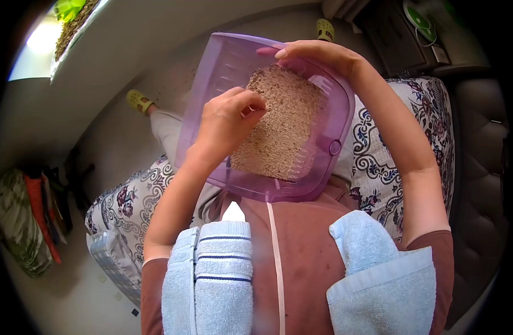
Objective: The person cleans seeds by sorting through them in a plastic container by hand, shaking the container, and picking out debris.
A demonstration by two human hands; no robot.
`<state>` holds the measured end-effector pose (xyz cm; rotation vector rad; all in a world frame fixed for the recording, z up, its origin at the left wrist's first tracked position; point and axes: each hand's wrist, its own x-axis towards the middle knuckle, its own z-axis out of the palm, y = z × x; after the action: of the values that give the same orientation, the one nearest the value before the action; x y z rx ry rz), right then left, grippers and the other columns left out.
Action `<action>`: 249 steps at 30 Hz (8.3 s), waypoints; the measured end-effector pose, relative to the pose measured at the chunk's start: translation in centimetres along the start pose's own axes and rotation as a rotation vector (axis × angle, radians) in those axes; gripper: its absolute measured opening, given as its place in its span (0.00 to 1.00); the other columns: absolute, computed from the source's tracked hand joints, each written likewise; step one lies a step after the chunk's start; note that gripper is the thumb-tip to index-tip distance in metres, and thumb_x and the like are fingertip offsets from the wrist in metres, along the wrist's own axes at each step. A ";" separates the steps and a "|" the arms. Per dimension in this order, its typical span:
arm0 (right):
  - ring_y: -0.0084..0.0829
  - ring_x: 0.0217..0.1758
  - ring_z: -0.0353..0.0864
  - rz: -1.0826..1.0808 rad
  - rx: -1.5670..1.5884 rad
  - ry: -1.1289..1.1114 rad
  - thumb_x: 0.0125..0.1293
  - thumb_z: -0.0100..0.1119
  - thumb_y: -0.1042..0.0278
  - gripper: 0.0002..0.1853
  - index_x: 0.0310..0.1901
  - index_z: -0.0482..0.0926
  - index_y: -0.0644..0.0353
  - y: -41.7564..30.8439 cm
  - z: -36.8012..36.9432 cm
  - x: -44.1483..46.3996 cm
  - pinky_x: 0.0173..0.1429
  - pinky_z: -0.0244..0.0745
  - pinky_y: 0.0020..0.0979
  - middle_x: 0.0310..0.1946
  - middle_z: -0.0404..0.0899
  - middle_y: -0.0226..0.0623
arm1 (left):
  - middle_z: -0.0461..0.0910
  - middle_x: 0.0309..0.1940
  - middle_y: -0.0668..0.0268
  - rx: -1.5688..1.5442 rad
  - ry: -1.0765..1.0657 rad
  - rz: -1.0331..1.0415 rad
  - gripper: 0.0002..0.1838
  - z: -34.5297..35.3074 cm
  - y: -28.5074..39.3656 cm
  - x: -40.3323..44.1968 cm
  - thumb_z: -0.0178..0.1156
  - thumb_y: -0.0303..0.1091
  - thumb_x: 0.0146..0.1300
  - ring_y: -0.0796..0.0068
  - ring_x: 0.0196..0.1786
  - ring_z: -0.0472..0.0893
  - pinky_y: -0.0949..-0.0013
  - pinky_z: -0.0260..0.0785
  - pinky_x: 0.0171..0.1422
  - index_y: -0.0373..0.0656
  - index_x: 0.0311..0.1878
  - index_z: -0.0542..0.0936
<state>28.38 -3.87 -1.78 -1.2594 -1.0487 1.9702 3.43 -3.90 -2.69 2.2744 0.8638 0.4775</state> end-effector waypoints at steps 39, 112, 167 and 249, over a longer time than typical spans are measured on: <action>0.22 0.57 0.75 -0.034 -0.013 -0.009 0.62 0.62 0.52 0.30 0.62 0.75 0.60 0.2 -0.1 0.4 0.60 0.71 0.24 0.56 0.76 0.38 | 0.81 0.34 0.68 0.330 0.070 0.178 0.05 -0.6 -2.3 2.0 0.68 0.33 0.56 0.71 0.32 0.82 0.70 0.75 0.40 0.46 0.36 0.85; 0.21 0.48 0.77 -0.006 -0.003 0.016 0.60 0.63 0.51 0.32 0.65 0.72 0.56 0.2 1.0 -0.1 0.52 0.74 0.23 0.49 0.77 0.38 | 0.84 0.39 0.59 -1.326 -0.260 -0.524 0.11 -2.6 -3.3 0.3 0.59 0.28 0.67 0.74 0.39 0.85 0.76 0.82 0.45 0.34 0.50 0.80; 0.13 0.42 0.71 -0.010 -0.022 0.023 0.59 0.65 0.50 0.28 0.59 0.79 0.57 1.0 -0.2 0.5 0.47 0.68 0.16 0.46 0.79 0.27 | 0.80 0.37 0.67 0.215 -0.029 0.257 0.08 1.8 -0.3 2.0 0.67 0.36 0.57 0.66 0.36 0.82 0.65 0.76 0.42 0.49 0.40 0.85; 0.18 0.47 0.75 -0.017 -0.070 0.034 0.59 0.63 0.49 0.32 0.63 0.74 0.56 0.1 0.9 -0.5 0.50 0.73 0.21 0.50 0.77 0.35 | 0.84 0.41 0.56 -1.314 -0.286 -0.564 0.14 -1.3 0.4 -0.6 0.61 0.25 0.64 0.71 0.42 0.85 0.71 0.80 0.51 0.30 0.51 0.79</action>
<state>27.74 -4.59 -1.43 -1.3121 -1.1164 1.9078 2.48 -3.95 -1.59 0.8221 0.6678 0.2868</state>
